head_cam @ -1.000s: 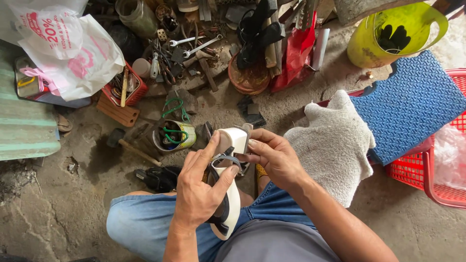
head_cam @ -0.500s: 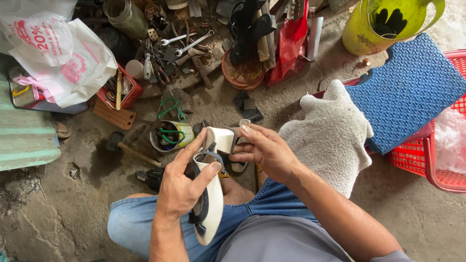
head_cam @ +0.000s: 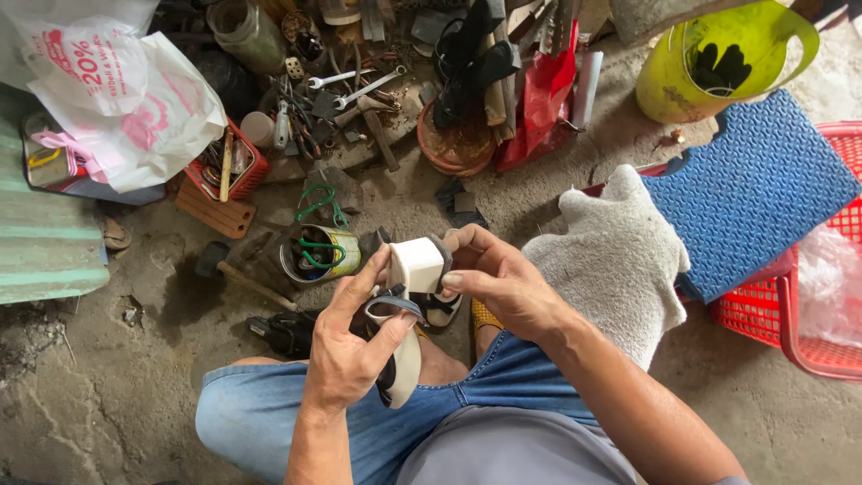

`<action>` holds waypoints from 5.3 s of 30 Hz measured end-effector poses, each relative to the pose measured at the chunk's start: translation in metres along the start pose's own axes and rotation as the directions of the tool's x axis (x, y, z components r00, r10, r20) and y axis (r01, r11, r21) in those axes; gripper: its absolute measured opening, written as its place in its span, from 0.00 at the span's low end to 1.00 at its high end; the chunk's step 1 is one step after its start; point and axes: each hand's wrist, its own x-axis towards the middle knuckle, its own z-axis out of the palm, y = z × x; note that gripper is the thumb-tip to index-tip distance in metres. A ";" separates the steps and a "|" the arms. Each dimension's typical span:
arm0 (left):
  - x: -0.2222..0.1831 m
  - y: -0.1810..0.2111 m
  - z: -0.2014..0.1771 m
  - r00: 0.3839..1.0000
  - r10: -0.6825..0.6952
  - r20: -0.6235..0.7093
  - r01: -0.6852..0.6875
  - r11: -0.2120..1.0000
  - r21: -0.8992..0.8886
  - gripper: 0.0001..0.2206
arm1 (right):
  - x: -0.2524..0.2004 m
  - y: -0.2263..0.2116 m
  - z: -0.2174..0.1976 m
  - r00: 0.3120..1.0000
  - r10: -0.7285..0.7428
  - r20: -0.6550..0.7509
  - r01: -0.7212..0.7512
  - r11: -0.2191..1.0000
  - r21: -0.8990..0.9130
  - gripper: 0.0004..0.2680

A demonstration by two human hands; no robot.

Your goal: Repairing a shoe by attaching a new heel tip and trimming it to size using shears.

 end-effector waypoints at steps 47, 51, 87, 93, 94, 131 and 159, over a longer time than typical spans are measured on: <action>0.201 -0.330 0.226 0.990 0.061 -0.127 -0.017 0.947 0.322 0.05 | 0.147 0.002 -0.126 0.883 -0.016 -0.468 0.001 0.999 -0.032 0.17; 0.195 -0.336 0.258 0.941 0.318 0.112 -0.333 0.823 0.460 0.07 | 0.146 0.005 -0.128 0.861 -0.007 -0.508 -0.011 0.999 -0.032 0.17; 0.057 -0.297 0.089 0.385 -0.912 -0.143 0.858 0.297 0.419 0.24 | 0.151 0.026 -0.013 0.893 0.071 -0.444 -0.204 0.944 -0.261 0.15; 0.014 -0.300 0.071 0.453 -0.890 -0.058 0.858 0.418 0.298 0.26 | 0.129 0.032 0.023 0.883 0.009 -0.469 -0.120 0.971 -0.206 0.11; 0.011 -0.291 0.066 0.464 -0.884 -0.067 0.856 0.427 0.293 0.26 | 0.122 0.030 0.028 0.889 -0.001 -0.459 -0.107 0.972 -0.211 0.11; -0.066 -0.059 0.021 0.954 -0.295 -0.063 0.284 0.949 -0.135 0.27 | 0.027 0.014 0.030 0.877 -0.083 -0.474 0.001 0.985 -0.171 0.05; -0.089 -0.067 0.048 0.978 -0.188 0.086 0.183 0.981 0.068 0.41 | -0.012 0.040 0.007 0.929 -0.028 -0.369 -0.055 0.976 -0.213 0.08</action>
